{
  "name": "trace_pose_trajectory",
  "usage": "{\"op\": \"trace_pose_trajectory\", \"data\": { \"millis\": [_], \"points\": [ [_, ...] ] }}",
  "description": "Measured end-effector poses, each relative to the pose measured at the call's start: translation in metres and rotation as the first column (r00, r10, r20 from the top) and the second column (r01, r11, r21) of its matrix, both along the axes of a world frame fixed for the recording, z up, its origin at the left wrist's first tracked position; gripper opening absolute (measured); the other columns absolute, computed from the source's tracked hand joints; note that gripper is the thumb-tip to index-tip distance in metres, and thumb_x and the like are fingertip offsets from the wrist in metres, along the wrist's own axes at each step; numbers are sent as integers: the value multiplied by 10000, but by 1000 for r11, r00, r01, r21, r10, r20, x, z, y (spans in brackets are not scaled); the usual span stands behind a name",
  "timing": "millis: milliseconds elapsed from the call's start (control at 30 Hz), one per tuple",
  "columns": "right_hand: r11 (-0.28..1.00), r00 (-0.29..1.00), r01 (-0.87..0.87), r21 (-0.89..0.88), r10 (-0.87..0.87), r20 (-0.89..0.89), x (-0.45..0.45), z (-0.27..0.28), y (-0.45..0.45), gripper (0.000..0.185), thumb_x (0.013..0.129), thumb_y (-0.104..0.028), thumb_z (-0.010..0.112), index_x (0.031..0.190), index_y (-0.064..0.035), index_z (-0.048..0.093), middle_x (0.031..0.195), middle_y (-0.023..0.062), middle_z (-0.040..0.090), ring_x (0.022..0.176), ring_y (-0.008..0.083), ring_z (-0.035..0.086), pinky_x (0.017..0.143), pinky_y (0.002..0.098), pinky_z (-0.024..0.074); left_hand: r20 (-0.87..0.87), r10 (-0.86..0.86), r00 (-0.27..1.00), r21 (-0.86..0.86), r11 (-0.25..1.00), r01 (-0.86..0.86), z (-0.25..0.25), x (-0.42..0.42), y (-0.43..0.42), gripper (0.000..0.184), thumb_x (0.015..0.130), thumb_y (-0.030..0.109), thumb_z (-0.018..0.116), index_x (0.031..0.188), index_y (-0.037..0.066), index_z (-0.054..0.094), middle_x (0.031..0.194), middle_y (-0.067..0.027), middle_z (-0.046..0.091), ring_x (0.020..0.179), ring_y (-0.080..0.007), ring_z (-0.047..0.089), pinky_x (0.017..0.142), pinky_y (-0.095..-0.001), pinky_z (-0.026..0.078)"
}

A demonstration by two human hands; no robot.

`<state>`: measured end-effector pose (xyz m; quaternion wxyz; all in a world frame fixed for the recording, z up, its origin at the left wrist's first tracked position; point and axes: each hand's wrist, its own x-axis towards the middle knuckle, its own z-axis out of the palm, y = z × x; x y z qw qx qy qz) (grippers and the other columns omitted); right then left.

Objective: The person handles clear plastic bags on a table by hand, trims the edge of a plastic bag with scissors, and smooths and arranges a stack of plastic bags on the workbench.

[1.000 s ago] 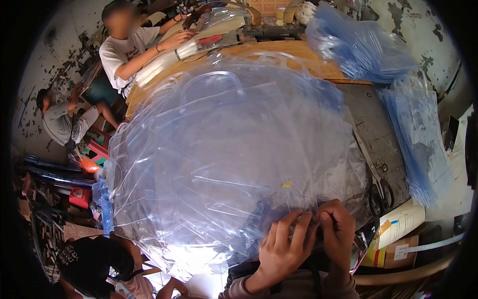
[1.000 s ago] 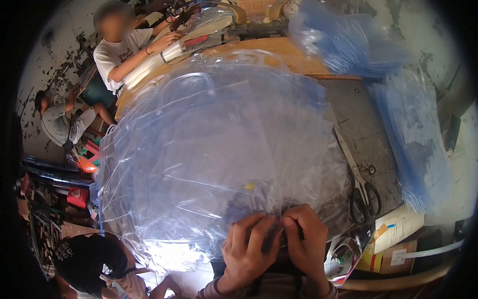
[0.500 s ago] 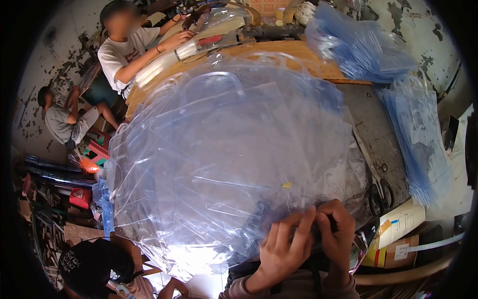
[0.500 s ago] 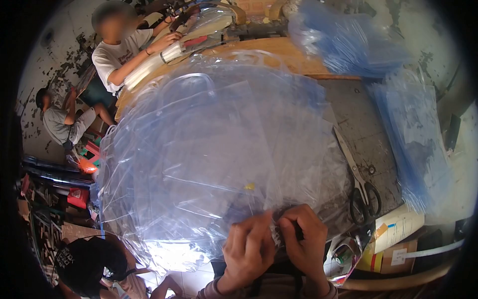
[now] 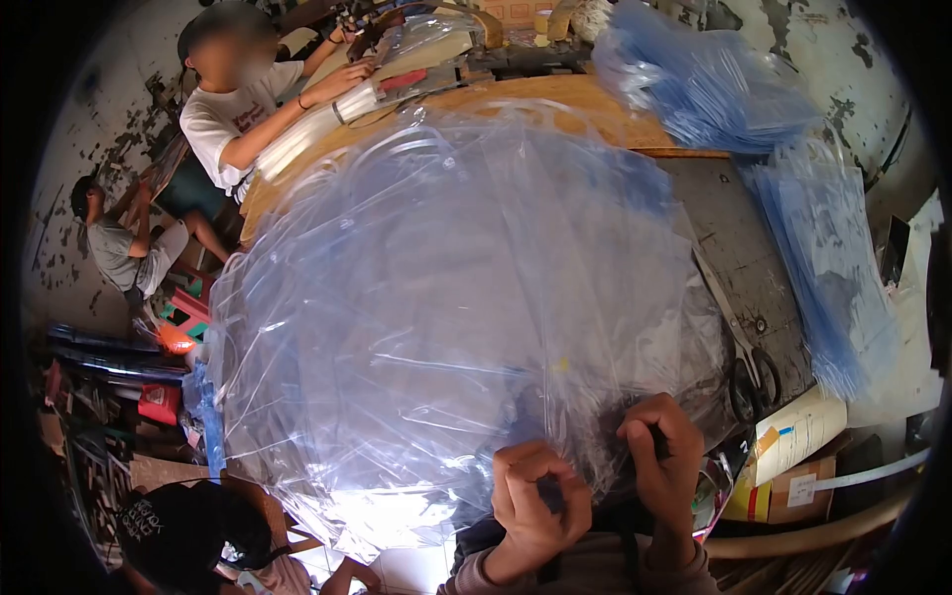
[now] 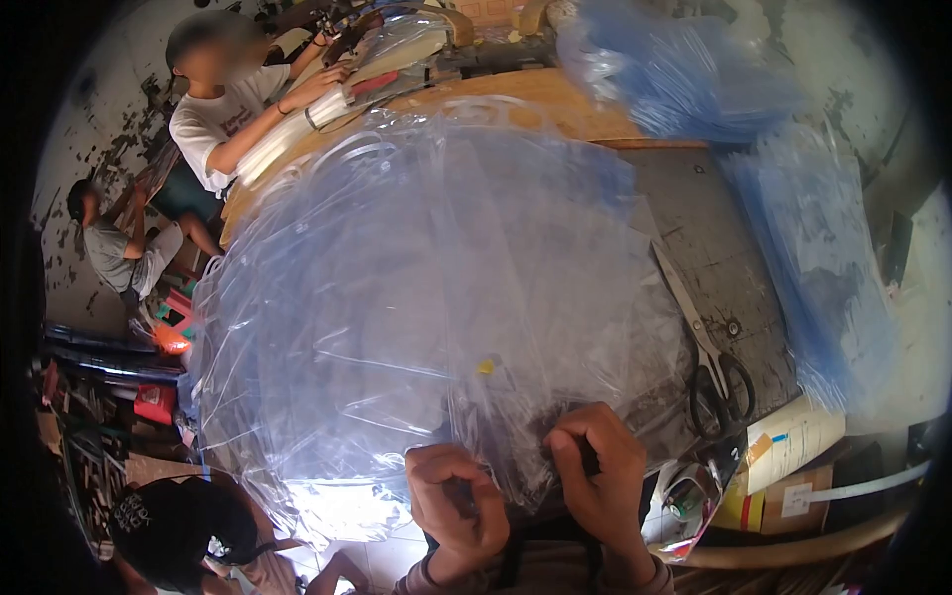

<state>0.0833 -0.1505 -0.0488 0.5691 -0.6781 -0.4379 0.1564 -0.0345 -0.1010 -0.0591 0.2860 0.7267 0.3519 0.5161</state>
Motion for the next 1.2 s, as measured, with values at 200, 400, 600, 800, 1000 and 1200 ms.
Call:
{"op": "trace_pose_trajectory", "data": {
  "millis": [200,400,600,800,1000,1200],
  "points": [
    [997,983,82,-4,-82,-165,0,-4,-4,105,880,-33,511,782,-5,537,728,49,559,570,73,481,526,216,383,49,-12,999,31,999,10,-4,-1,-1,200,662,-81,480,839,12,472,802,-127,480,666,-182,459,570,-262,378],
    [995,949,101,-8,-99,-298,2,1,-6,87,903,-44,480,902,-1,555,778,52,580,599,66,499,529,195,391,26,-5,1000,98,995,2,-9,-5,0,269,629,-95,541,874,4,490,836,-154,516,675,-230,513,523,-267,424],
    [993,994,55,-106,-45,101,-15,11,-6,343,811,-48,611,1139,-16,516,986,73,600,748,115,544,620,237,443,71,-52,996,131,991,42,-1,-2,1,259,672,-74,591,901,25,521,909,-154,566,728,-248,556,550,-292,458],
    [942,805,16,336,187,-563,-14,11,-22,728,723,-79,699,1341,-13,319,1186,157,513,1005,205,533,816,297,458,269,-487,831,-55,853,518,18,21,-18,372,745,50,652,1089,6,517,1028,-217,593,834,-297,632,651,-279,510],
    [960,567,146,239,116,-815,2,14,-42,630,841,-220,622,1315,71,325,1166,229,533,1059,301,569,835,412,523,227,-456,860,-68,874,481,-2,58,-54,550,827,198,612,1266,-45,387,1135,-205,545,991,-318,603,780,-333,518],
    [986,589,111,125,36,-808,16,6,-55,435,857,-42,568,1263,34,431,1070,193,605,910,228,633,740,318,553,401,-531,746,-321,682,657,-1,46,-56,636,766,51,667,1282,-60,312,1171,-203,535,892,-283,654,614,-259,561]
  ]
}}
